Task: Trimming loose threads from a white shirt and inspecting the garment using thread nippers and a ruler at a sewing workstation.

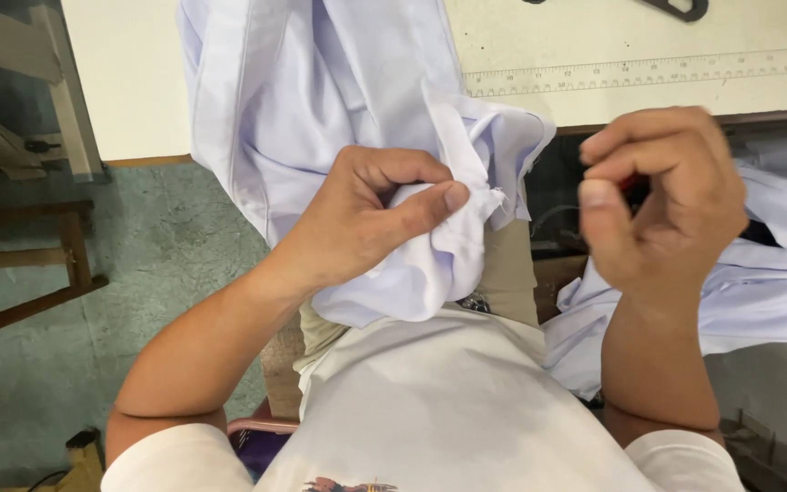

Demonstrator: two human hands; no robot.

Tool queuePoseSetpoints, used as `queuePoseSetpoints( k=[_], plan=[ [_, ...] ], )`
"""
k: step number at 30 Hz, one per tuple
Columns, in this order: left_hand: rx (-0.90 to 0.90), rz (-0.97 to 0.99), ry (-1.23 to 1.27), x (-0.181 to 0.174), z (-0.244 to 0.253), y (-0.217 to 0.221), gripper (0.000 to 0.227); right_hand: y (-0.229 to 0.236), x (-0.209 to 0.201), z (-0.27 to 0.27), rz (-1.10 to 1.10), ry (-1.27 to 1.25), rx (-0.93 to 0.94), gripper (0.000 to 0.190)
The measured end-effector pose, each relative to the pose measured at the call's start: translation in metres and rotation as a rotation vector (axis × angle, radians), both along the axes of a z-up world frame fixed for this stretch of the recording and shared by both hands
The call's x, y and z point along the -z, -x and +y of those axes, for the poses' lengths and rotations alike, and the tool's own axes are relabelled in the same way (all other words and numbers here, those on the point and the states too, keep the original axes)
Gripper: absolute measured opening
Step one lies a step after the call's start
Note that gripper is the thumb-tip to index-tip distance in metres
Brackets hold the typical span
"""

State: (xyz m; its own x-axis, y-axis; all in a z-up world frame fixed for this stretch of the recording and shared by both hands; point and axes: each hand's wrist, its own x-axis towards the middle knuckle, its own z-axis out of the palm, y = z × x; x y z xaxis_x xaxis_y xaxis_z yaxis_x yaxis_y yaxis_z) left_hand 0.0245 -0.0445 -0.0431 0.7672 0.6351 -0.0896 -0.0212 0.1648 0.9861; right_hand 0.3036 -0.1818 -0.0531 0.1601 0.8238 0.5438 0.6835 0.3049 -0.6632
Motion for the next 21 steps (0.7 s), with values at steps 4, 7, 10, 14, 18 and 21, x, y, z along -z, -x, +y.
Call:
queuePoseSetpoints(
  k=[4, 7, 10, 14, 18, 21],
  plan=[
    [-0.010, 0.058, 0.008, 0.000, -0.001, -0.003, 0.023, 0.002, 0.000, -0.006, -0.020, -0.086, -0.088, 0.038],
    [0.008, 0.048, 0.022, 0.002, -0.004, -0.008, 0.022, 0.009, 0.002, -0.002, -0.224, -0.100, -0.245, 0.017],
    [0.022, 0.018, 0.012, -0.001, -0.004, -0.012, 0.026, 0.016, -0.004, 0.012, -0.401, -0.134, -0.273, 0.020],
    [0.001, 0.075, -0.071, 0.001, -0.003, -0.010, 0.029, 0.021, -0.014, 0.011, -0.361, -0.128, -0.278, 0.007],
    [-0.011, 0.095, -0.096, -0.001, -0.002, -0.009, 0.032, 0.010, -0.013, 0.006, -0.323, -0.095, -0.245, 0.004],
    [0.012, 0.086, -0.138, -0.003, -0.005, -0.011, 0.031, 0.011, -0.017, 0.018, -0.497, -0.096, -0.302, 0.014]
  ],
)
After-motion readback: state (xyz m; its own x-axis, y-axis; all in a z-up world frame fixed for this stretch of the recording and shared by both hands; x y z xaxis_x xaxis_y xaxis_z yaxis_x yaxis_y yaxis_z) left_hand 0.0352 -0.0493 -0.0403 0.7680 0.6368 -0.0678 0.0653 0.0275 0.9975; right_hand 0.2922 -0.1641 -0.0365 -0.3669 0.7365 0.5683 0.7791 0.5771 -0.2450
